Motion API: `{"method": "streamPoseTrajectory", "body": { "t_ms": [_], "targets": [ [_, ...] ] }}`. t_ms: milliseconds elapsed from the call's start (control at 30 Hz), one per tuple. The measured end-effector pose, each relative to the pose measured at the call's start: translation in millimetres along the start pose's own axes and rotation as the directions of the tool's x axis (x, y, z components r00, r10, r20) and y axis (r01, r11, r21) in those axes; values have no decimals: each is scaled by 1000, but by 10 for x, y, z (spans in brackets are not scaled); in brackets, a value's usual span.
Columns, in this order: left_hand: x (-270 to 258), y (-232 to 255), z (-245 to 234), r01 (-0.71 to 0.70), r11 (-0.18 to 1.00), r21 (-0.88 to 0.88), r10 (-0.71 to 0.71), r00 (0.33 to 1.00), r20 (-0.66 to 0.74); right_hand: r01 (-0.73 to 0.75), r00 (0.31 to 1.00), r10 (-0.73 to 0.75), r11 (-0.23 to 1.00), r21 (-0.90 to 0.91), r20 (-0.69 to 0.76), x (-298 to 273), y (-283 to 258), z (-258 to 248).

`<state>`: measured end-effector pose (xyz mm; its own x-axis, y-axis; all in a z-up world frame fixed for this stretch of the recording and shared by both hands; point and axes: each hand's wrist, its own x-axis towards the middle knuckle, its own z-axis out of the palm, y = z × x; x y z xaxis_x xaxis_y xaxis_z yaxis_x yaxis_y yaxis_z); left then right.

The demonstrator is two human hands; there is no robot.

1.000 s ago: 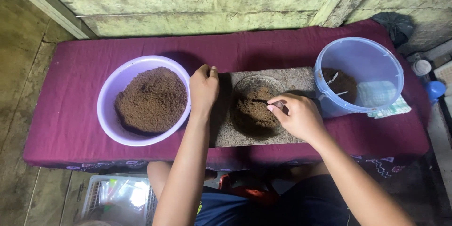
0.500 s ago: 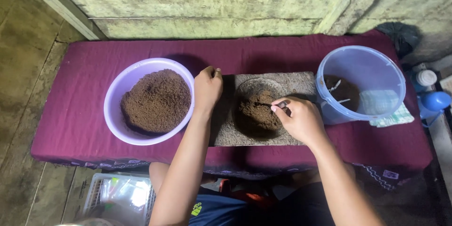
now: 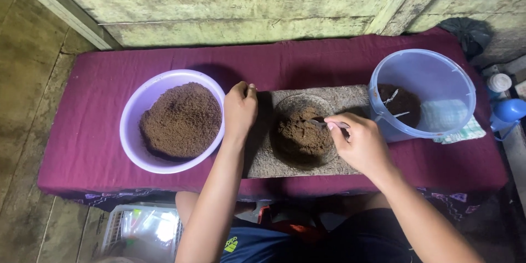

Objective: Transferring brown powder from a plastic bowl to a stone mortar using a spoon and then stirring it.

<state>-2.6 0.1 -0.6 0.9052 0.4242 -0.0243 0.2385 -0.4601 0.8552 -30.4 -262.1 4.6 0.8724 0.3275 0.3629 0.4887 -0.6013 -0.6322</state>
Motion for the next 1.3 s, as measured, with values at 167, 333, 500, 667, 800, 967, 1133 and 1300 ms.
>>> {"method": "streamPoseTrajectory", "body": {
  "t_ms": [167,333,500,667,800,967,1133,1300],
  "targets": [
    [-17,13,3,9,1000,12,-9,1000,-1,20,997,-25,997,74,67,-67,-12,96],
    [-5,5,-19,17,1000,4,-17,1000,4,18,999,-18,1000,21,-32,-117,251,117],
    [4,-2,1,26,1000,-6,-25,1000,5,71,992,-78,995,-71,-96,-115,331,195],
    [-7,-8,-7,20,1000,-22,-20,1000,-1,8,999,-11,995,-100,-34,-77,140,179],
    [4,-29,0,11,1000,-28,-11,1000,1,-27,999,25,996,-83,-25,-47,33,119],
    [13,-21,0,6,1000,-17,-6,1000,2,-45,998,42,997,-70,-39,-35,66,130],
    [23,-27,6,2,1000,-12,-2,1000,-1,4,1000,1,987,163,-31,-89,17,125],
    [6,14,-15,9,1000,-17,-9,1000,5,150,988,-152,986,70,30,-180,384,165]
  ]
}}
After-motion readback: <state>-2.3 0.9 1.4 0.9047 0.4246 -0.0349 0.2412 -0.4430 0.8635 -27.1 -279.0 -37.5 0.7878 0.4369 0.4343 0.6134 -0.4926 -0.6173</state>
